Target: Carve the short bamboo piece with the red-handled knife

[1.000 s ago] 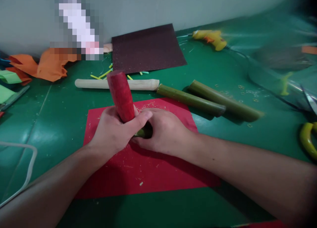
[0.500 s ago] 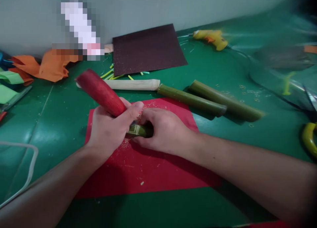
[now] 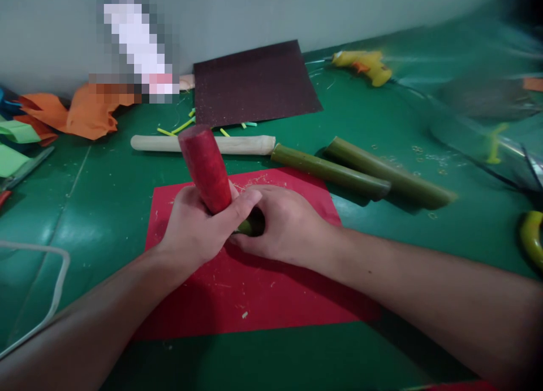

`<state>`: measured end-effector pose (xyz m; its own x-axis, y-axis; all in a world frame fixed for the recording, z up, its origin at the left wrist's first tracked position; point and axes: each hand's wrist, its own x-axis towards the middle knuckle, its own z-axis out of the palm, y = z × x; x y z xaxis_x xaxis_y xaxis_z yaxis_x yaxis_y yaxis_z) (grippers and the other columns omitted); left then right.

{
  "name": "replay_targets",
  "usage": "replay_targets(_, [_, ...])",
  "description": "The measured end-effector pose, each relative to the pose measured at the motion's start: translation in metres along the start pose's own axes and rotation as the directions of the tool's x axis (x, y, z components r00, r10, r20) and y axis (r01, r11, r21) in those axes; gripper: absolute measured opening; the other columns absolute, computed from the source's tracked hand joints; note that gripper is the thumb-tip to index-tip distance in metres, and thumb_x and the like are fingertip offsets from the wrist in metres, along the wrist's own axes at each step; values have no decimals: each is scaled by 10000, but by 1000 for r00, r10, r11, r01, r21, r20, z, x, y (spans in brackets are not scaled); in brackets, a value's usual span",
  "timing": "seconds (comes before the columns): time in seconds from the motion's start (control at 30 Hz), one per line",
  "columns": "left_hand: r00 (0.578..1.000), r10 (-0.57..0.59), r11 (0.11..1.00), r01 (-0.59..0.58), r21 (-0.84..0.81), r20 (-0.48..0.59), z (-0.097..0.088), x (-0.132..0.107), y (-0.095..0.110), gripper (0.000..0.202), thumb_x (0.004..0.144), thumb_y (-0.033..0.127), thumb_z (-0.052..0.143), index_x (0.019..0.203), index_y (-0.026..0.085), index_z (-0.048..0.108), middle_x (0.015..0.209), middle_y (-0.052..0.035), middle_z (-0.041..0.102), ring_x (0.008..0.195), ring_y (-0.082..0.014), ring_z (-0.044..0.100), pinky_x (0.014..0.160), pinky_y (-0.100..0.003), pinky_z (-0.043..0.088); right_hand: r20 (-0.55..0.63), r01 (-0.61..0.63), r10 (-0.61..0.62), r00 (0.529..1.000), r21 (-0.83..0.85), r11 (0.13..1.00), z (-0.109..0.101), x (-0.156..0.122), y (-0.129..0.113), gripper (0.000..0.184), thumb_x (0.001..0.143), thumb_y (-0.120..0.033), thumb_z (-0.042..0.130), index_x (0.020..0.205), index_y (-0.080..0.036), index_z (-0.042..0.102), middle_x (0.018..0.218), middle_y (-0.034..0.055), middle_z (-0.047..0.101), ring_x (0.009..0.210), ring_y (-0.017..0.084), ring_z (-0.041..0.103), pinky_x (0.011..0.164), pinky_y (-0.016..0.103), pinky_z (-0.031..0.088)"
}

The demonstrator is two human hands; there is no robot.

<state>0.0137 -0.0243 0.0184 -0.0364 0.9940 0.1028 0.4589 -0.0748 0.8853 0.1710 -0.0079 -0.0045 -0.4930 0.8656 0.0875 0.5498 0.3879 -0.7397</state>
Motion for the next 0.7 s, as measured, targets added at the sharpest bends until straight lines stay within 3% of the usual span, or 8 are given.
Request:
replay_targets(0.2, [1000,-19,996,18,-88,-13,1,1,2,195,764,307,770,634,200,671,609,38,683,574,-100,651,551,-166,553,-17,4,-4,1000,9,1000,1,0,0,225,695,-300,735,883,-188,683,892,40,729,847,213,668,729,327,488])
replay_targets(0.47, [999,-5,996,1,-89,-50,0,-1,0,180,770,293,783,659,202,674,588,46,655,532,-91,622,513,-170,538,-6,-4,4,1000,5,1000,0,1,1,216,693,-310,741,863,-193,677,913,45,735,858,220,670,736,332,485])
replay_targets(0.7, [999,28,993,-23,-118,39,0,0,-2,268,772,283,780,589,191,608,576,54,640,563,-77,634,546,-141,537,10,7,-7,1000,-5,1000,-1,1,0,176,707,-311,707,829,-197,650,855,30,711,827,200,645,702,315,451])
